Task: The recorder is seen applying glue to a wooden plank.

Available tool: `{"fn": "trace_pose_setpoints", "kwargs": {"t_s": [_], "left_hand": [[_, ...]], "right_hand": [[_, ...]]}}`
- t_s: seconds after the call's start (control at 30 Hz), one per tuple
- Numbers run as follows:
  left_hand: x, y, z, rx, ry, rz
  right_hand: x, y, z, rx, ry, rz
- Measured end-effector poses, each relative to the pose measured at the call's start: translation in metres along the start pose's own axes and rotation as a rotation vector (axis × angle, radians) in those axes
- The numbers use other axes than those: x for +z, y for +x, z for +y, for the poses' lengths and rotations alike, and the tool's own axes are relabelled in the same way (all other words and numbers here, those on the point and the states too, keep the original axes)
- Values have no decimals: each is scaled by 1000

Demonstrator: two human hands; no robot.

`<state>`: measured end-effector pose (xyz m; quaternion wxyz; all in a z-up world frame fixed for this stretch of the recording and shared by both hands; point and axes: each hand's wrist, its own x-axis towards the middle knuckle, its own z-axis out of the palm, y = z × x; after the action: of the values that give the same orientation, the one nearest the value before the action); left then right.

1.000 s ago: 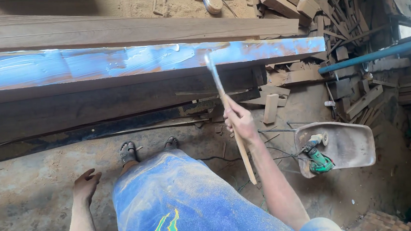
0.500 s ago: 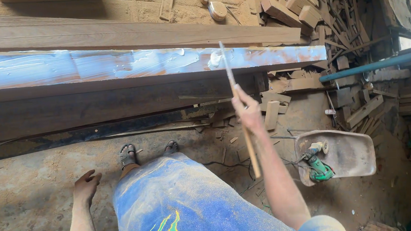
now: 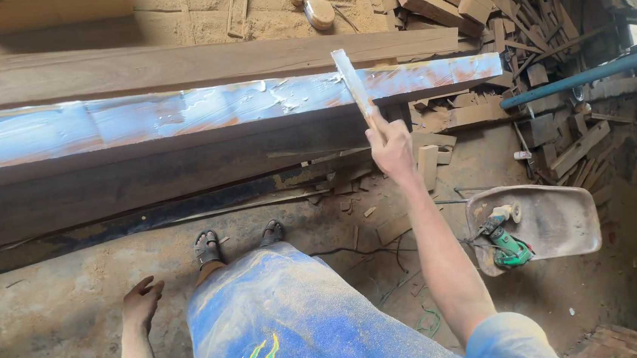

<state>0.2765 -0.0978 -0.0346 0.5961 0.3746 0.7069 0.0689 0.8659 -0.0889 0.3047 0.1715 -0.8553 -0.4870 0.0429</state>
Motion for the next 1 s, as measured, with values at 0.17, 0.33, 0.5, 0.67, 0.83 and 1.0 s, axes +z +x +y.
{"fn": "trace_pose_setpoints", "kwargs": {"t_s": [0.17, 0.33, 0.5, 0.67, 0.83, 1.0], "left_hand": [[10, -2, -8, -9, 27, 27], [28, 11, -30, 9, 69, -52], [41, 2, 6, 26, 54, -80], [50, 1, 27, 39, 63, -52], [60, 3, 32, -38, 210, -26], [70, 2, 28, -127, 203, 15]], "right_hand": [[1, -32, -80, 286, 527, -288], [38, -61, -119, 20, 625, -488], [3, -37, -67, -175, 334, -117], [-20, -3, 88, -225, 74, 102], [-41, 24, 271, -42, -31, 193], [-75, 52, 429, 62, -160, 235]]}}
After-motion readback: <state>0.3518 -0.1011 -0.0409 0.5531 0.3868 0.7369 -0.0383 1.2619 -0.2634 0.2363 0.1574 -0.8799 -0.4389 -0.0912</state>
